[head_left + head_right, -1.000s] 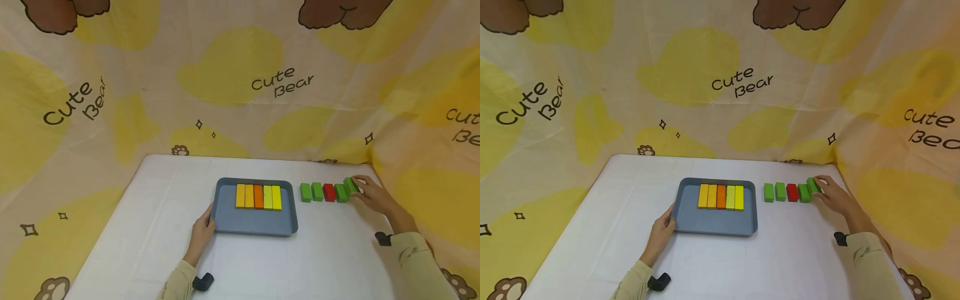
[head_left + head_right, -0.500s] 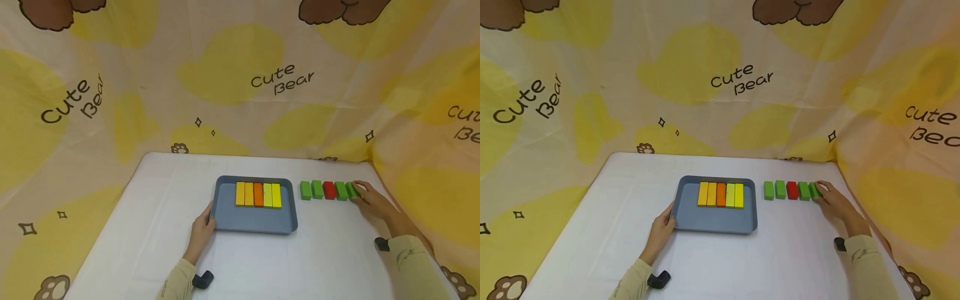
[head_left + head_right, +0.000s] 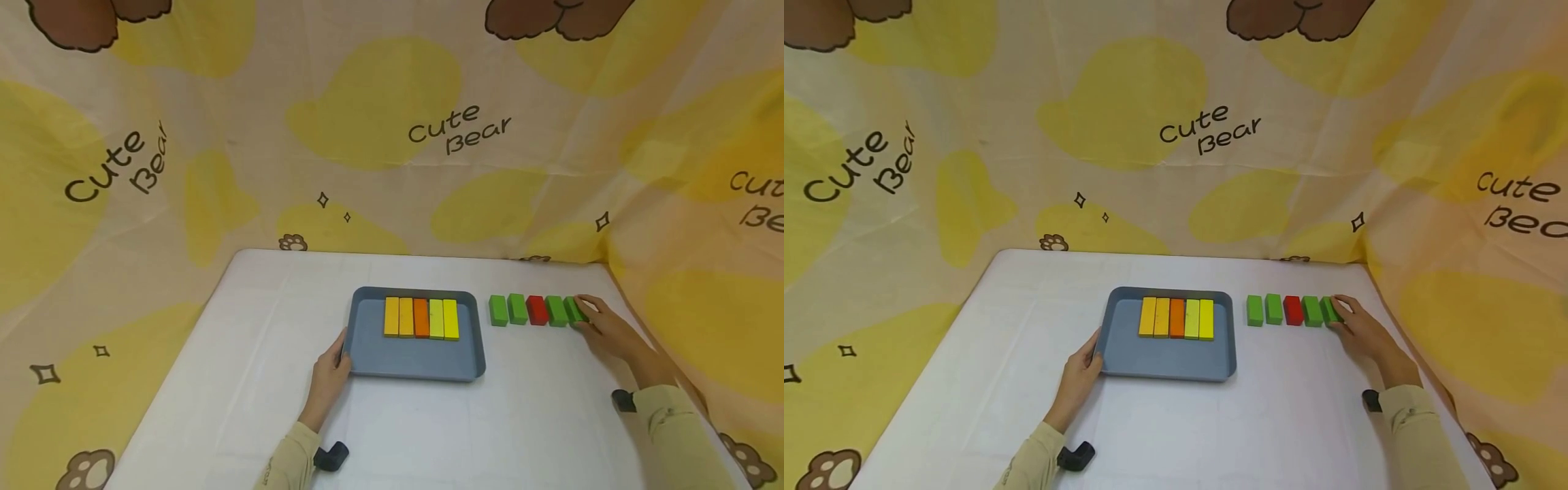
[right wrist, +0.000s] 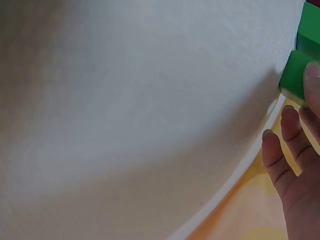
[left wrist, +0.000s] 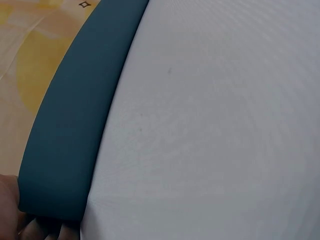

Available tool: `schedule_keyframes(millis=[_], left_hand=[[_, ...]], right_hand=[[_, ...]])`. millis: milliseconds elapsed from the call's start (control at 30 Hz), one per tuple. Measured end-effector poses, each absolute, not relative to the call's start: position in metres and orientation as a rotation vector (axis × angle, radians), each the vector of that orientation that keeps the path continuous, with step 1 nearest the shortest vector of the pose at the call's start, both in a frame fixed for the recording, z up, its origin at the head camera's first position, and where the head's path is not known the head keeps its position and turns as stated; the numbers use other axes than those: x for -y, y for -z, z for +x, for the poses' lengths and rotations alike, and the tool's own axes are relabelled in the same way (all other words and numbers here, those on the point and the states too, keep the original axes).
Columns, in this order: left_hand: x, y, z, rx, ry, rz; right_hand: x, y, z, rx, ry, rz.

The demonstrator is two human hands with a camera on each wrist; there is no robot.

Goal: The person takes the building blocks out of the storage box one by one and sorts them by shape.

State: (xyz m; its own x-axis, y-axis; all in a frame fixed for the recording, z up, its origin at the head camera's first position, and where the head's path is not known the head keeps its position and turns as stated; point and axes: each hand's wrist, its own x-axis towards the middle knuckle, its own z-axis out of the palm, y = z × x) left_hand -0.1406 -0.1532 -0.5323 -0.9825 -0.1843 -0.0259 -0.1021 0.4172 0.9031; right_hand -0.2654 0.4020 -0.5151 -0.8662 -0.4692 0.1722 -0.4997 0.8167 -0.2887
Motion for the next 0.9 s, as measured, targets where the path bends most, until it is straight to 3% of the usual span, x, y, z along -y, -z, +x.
schedule_keyframes(millis=[600,900], left_hand=[[0.154,0.536,-0.14,2.583,1.662,0.258],[0.155,0.533,-0.141,2.579,1.643,0.254]], right_hand=[[-0.399,0.514,-0.254,2.87,-0.51,0.709],[-0.345,0.484,-0.252,2.89,-0.612,0.608]])
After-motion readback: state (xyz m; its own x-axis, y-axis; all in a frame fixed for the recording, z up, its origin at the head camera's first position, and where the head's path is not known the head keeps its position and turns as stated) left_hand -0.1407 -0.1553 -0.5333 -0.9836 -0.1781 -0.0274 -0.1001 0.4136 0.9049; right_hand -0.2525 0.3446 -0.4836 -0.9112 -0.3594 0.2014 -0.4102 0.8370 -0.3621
